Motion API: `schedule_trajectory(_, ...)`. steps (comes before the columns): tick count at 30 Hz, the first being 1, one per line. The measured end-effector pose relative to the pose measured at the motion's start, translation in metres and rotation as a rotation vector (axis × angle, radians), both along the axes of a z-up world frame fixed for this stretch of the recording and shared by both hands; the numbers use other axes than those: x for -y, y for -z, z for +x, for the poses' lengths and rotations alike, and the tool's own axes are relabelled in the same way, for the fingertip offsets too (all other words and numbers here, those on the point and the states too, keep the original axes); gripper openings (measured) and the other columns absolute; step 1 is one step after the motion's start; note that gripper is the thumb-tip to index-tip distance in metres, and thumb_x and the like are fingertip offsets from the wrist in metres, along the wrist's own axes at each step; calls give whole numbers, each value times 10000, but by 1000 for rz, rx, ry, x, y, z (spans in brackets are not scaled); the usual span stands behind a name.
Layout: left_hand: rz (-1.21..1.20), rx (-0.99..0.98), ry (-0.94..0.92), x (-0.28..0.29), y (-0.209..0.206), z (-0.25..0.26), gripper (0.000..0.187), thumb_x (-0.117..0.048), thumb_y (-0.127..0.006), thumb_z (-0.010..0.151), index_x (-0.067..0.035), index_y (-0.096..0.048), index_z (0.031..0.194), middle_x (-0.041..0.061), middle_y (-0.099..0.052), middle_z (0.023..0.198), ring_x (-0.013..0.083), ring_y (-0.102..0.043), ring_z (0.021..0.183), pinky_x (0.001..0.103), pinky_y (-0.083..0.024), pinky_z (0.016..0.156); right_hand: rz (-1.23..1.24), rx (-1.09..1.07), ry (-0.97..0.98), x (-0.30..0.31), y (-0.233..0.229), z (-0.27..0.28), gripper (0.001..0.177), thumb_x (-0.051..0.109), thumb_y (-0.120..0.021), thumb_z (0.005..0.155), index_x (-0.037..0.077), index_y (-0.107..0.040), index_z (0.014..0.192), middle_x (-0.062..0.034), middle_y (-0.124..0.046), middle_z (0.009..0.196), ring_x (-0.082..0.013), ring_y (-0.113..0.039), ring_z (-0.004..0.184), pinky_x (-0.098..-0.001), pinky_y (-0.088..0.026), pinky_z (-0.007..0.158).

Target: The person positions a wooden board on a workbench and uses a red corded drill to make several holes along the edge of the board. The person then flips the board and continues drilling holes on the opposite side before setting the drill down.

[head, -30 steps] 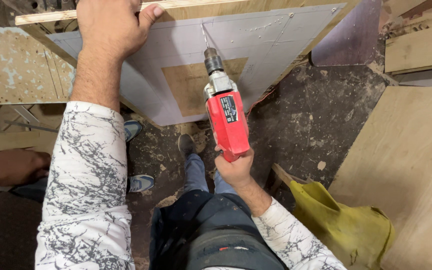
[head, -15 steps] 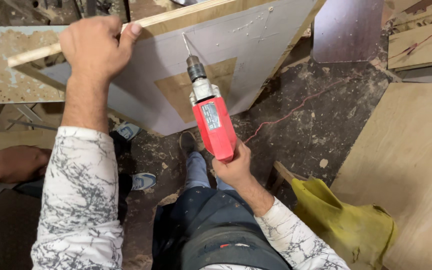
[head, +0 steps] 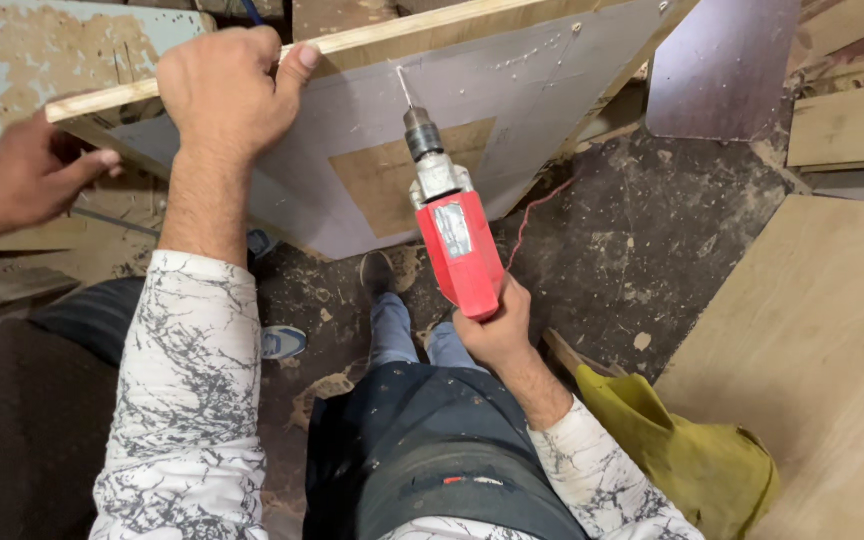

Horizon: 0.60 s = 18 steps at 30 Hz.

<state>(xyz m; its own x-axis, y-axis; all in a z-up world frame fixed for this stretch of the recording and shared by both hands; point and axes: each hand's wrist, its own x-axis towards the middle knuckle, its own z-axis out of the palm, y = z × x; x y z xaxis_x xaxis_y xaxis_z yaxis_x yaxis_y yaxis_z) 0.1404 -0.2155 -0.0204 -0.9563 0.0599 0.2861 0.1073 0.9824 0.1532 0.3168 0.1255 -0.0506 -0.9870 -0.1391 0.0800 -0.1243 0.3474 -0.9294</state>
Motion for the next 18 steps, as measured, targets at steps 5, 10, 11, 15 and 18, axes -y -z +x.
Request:
schedule_trajectory(5,-14,-46,8,-1,3,4,544,-551,-647,1086,-153,-651,715,31,-605,669,291,-611,618,451,-407,542,131,-119,-46,2,-8,-21,374,30,-689,743,13,-644,1113,-172,-691,983,-368,-719,903,-388,-575,795)
schedule_trajectory(10,-50,-51,28,1,2,7,537,-553,-652,1092,-148,-663,740,30,-627,707,284,-622,642,434,-418,551,272,-97,-77,7,-9,-42,387,37,-733,719,23,-610,1086,-192,-666,968,-441,-656,933,-439,-548,800)
schedule_trajectory(11,-82,-50,22,2,2,8,549,-568,-649,1096,-155,-668,735,25,-634,707,274,-625,637,428,-419,544,289,-95,-85,6,-8,-42,374,37,-734,721,31,-606,1072,-188,-666,962,-441,-654,934,-441,-546,800)
schedule_trajectory(15,-115,-44,49,-3,1,-5,524,-577,-635,1099,-168,-718,782,9,-666,727,246,-644,631,411,-432,530,218,-84,-68,-3,-4,-29,403,25,-710,730,20,-619,1123,-186,-672,978,-406,-676,930,-412,-559,806)
schedule_trajectory(18,-127,-30,41,-2,2,-7,530,-608,-635,1077,-170,-752,803,22,-675,700,253,-660,636,429,-451,558,159,-79,-30,-6,-3,-11,426,19,-698,727,12,-623,1146,-184,-678,998,-357,-703,922,-384,-567,818)
